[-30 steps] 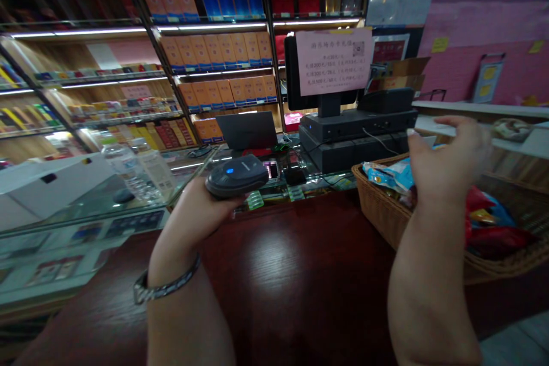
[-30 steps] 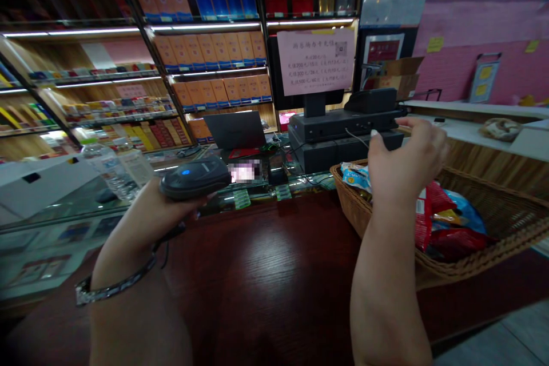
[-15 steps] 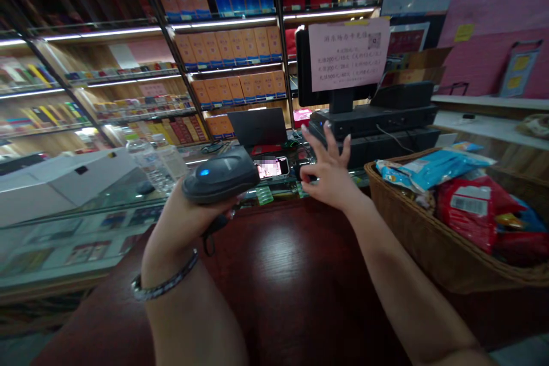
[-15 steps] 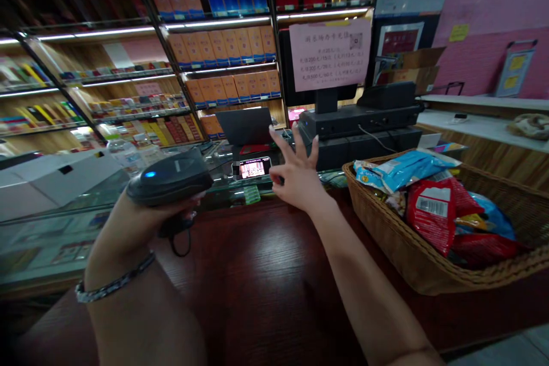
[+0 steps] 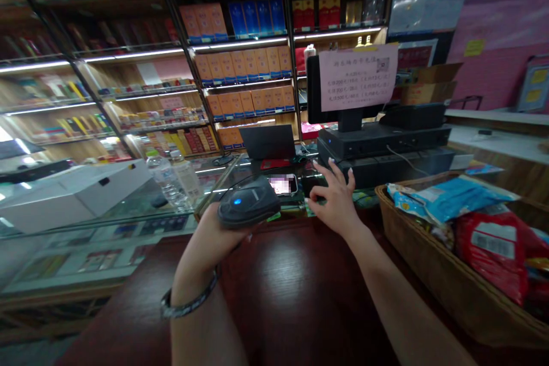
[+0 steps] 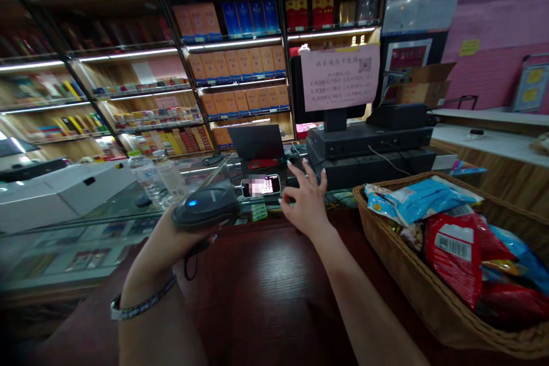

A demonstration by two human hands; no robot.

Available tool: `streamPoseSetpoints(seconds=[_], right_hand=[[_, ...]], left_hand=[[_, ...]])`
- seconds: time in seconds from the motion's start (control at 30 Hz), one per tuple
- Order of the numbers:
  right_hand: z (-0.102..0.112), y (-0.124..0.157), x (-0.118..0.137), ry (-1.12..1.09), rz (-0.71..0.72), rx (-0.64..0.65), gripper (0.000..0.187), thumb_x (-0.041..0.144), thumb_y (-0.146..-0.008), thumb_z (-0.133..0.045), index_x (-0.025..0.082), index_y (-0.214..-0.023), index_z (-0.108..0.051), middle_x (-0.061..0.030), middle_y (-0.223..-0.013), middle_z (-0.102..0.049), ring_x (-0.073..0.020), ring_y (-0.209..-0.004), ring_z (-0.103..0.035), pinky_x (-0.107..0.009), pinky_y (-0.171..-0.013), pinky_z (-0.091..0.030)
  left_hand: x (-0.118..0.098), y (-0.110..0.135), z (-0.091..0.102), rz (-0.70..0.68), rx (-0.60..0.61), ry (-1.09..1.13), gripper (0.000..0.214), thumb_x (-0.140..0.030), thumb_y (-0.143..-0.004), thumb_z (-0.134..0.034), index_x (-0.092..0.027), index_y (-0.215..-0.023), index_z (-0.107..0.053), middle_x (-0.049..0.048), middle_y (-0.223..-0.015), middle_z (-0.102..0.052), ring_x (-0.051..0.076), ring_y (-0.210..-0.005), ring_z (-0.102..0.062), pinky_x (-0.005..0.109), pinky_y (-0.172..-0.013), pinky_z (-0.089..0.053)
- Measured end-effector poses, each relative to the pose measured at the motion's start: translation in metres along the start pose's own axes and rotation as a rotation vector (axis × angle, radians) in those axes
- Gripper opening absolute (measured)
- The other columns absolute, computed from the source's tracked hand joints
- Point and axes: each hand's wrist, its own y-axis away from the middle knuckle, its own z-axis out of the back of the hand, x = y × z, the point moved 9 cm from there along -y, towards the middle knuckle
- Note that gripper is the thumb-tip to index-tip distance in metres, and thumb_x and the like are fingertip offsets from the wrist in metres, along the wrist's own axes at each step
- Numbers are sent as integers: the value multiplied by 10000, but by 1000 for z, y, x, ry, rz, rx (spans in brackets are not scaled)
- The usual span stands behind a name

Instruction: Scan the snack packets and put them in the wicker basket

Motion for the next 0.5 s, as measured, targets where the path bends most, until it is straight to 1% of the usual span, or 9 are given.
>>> streamPoseSetpoints(seconds=[0.07, 0.1, 0.13, 0.17, 0.2, 0.23, 0.3, 0.4, 0.5], right_hand=[[2, -1, -18, -18, -57, -39, 141, 243, -767, -661, 218, -635, -618, -71, -1190, -673, -305, -1196, -522, -569, -1064, -312], [3, -1, -26, -36, -88, -51, 164, 224, -775, -632, 216, -621, -577, -67, -999, -684, -261, -1034, -567, -469, -959, -402], [5, -1, -34, -51, -122, -64, 202, 192, -777, -594, 216, -594, -513, -46, -826, -636, -218, -869, -559, -379, -824, -429], [8, 0, -41, -58, -162, -84, 244, 154, -768, -552, 220, -567, -430, -18, -699, -549, -184, -730, -507, -324, -700, -396], [12, 2, -47, -57, -207, -112, 279, 120, -747, -516, 225, -552, -347, 5, -624, -456, -162, -634, -436, -304, -618, -337], [18, 3, -52, -53, -256, -149, 303, 97, -721, -489, 228, -548, -278, 21, -583, -374, -147, -576, -369, -303, -574, -282], [29, 7, -56, -79, -340, -205, 322, 88, -683, -469, 230, -551, -212, 40, -547, -257, -130, -523, -279, -304, -540, -212], [49, 7, -45, -227, -376, -211, 337, 120, -683, -486, 233, -554, -196, 52, -536, -199, -115, -509, -254, -284, -520, -201], [86, 14, -22, -359, -354, -241, 387, 154, -719, -535, 230, -573, -186, 53, -550, -209, -111, -509, -247, -278, -513, -218]], left_hand=[[5, -1, 1, 8, -5, -10, 333, -308, -692, -806, -145, -981, -766, 76, -895, -790, 257, -847, -721, 360, -808, -595], [8, -2, 0, 13, -6, -17, 346, -310, -699, -801, -148, -1003, -765, 77, -923, -791, 263, -875, -723, 369, -829, -593], [10, -3, 0, 16, -6, -20, 365, -310, -703, -798, -151, -1029, -762, 80, -956, -792, 270, -908, -723, 378, -850, -590], [11, -3, -1, 19, -2, -22, 377, -309, -708, -792, -154, -1050, -758, 81, -981, -790, 275, -935, -721, 384, -864, -587], [12, -4, -3, 19, 9, -23, 371, -304, -713, -784, -156, -1051, -757, 80, -986, -789, 278, -948, -718, 385, -866, -586], [12, -4, -6, 17, 24, -25, 339, -295, -717, -772, -157, -1026, -760, 77, -971, -789, 277, -948, -717, 381, -858, -586], [9, -5, -12, 7, 58, -33, 218, -273, -727, -735, -157, -910, -763, 66, -895, -782, 263, -890, -714, 360, -810, -586], [0, -6, -25, 7, 123, -41, 128, -263, -734, -687, -156, -781, -740, 51, -800, -761, 230, -765, -690, 325, -716, -571], [-9, -5, -39, 11, 207, -34, 137, -273, -754, -663, -169, -788, -746, 39, -792, -755, 229, -773, -684, 313, -700, -555]])
